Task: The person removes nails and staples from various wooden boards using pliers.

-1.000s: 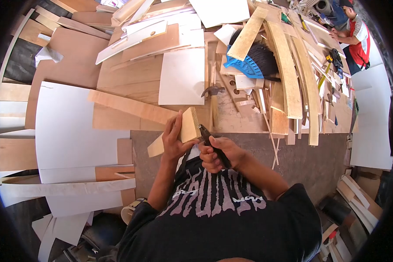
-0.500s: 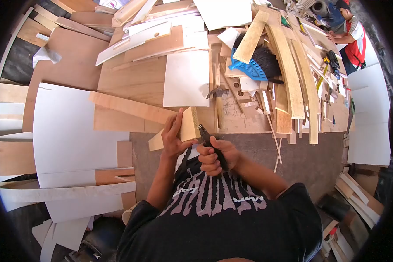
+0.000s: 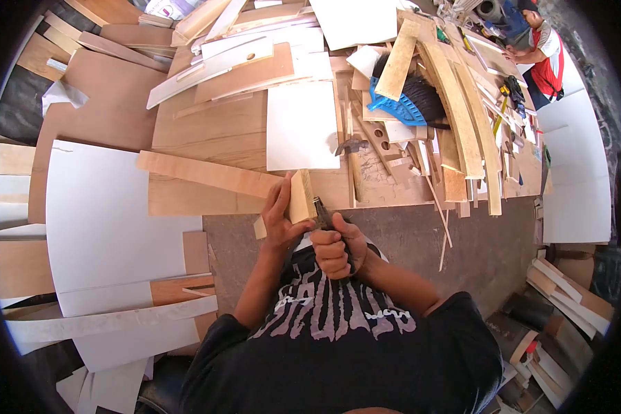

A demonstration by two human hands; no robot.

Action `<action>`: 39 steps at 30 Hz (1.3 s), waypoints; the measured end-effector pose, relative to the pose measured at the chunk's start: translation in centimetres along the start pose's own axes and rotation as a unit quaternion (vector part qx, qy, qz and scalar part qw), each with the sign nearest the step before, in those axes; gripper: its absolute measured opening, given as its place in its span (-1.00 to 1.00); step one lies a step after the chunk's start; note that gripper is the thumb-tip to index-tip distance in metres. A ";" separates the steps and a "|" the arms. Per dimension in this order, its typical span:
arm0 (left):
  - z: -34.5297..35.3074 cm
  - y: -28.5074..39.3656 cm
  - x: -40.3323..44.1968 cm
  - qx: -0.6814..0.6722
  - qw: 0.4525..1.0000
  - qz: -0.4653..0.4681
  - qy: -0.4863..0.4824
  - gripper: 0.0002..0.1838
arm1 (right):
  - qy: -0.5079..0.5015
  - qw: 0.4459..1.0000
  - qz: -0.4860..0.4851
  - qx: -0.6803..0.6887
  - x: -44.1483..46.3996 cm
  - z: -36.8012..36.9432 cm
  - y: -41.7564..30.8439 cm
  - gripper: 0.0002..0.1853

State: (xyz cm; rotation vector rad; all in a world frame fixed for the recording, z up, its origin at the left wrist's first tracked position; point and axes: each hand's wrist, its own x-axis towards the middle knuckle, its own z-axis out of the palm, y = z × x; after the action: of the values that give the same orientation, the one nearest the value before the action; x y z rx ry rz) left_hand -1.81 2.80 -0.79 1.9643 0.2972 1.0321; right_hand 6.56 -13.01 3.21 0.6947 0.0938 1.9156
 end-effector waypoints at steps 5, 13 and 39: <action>-1.1 -0.2 -0.5 -0.029 0.999 -0.031 -0.019 0.23 | 0.156 0.976 -0.022 -0.153 1.1 2.8 0.8 -0.59; -2.2 -0.7 -0.5 -0.052 0.997 -0.016 -0.049 0.22 | 0.329 0.801 -0.115 -0.487 1.9 4.4 3.6 -0.65; 1.5 2.3 0.2 0.061 0.992 -0.001 -0.110 0.19 | 0.563 0.398 -0.068 -0.721 -0.1 11.8 5.3 -0.70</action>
State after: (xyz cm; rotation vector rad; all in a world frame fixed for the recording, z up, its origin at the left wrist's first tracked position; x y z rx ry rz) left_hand -0.95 0.63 0.71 2.1667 0.2451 0.8019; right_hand 8.21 -18.27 14.88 -1.7683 -0.6110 1.1728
